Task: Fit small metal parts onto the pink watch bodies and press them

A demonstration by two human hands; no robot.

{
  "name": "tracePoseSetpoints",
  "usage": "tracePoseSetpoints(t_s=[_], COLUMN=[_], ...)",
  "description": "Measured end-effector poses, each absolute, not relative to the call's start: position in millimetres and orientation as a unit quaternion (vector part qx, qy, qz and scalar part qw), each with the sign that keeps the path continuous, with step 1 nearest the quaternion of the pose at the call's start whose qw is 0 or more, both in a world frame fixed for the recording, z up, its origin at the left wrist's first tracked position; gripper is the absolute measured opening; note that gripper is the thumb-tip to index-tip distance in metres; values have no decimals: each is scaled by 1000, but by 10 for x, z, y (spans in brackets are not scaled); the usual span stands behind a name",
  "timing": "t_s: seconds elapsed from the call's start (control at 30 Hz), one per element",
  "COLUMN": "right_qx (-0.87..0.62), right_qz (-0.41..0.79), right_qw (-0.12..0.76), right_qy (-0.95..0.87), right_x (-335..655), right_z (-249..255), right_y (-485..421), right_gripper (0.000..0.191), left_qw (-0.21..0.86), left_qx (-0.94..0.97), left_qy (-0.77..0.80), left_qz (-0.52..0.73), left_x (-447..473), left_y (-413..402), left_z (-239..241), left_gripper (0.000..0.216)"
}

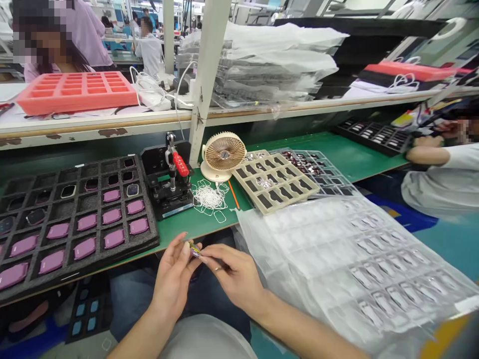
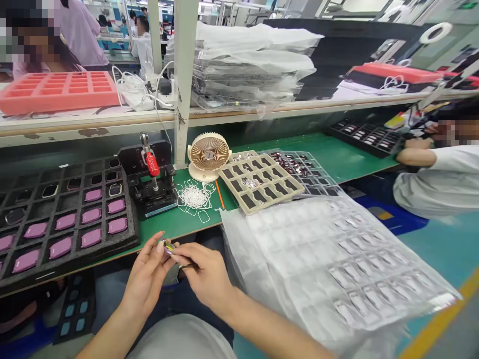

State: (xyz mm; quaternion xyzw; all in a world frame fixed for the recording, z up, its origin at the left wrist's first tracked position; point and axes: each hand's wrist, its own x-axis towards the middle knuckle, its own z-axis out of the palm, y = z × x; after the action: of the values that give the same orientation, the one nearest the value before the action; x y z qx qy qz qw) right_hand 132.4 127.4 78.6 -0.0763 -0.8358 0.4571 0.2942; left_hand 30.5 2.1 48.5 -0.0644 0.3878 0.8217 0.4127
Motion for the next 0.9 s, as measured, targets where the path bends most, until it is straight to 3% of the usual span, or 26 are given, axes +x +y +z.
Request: tracePoseSetpoints(t_s=[0.27,0.6,0.8,0.9], right_qx=[-153,-149,-167,-198], right_qz=[489,511,576,606], right_qw=[350,377,317,267], right_qy=[-784,-758,-735,-723], right_x=[1269,1279,1310,1322], right_z=[635,456,472,526], right_y=[1093,1047,1105,1195], right_gripper=[11,16,8,24], left_qw=[384,357,357,345], left_qx=[-47,-14,30,66], left_qy=[384,389,391,413], left_qz=[839,849,848,841], left_x=[359,398,406,392], left_y=[-17,-33,-46,-55], left_z=[502,454,378,324], left_gripper=[24,24,28,30])
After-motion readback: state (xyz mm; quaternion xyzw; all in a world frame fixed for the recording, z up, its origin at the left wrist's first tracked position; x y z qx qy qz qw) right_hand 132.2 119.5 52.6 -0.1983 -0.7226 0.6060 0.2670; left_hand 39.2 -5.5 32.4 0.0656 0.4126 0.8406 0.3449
